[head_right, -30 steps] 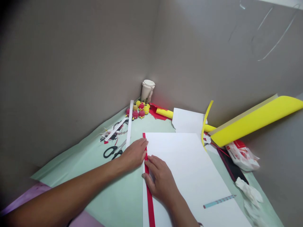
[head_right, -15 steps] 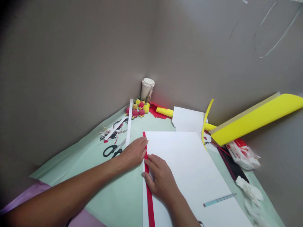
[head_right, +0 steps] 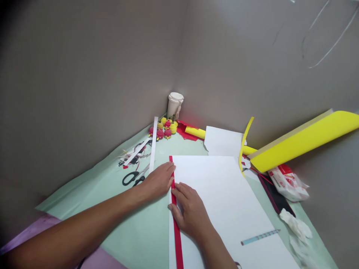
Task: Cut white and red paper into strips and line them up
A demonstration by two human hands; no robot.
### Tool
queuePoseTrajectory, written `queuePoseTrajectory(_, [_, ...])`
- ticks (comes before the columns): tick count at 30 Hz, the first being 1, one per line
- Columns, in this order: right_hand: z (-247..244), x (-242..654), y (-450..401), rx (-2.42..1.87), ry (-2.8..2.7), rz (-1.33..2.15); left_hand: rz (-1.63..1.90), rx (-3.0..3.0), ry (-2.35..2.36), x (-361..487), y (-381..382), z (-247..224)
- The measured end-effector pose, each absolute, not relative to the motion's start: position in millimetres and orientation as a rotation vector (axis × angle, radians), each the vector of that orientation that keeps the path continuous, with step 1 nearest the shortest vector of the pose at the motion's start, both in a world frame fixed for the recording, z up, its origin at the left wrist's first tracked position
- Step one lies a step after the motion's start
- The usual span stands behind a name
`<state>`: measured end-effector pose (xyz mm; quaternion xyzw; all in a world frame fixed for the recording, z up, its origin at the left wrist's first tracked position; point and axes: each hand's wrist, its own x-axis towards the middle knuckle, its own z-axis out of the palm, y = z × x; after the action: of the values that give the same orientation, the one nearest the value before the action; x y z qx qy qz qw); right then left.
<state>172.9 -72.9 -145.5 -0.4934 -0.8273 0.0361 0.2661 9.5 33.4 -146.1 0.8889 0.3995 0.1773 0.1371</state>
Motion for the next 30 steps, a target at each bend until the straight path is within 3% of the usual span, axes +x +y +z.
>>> queuePoseTrajectory(30, [-149.8, 174.5, -72.2, -1.333, -2.252, 0.085, 0.528, 2.613, 1.146, 9.2, 35.8, -150.9])
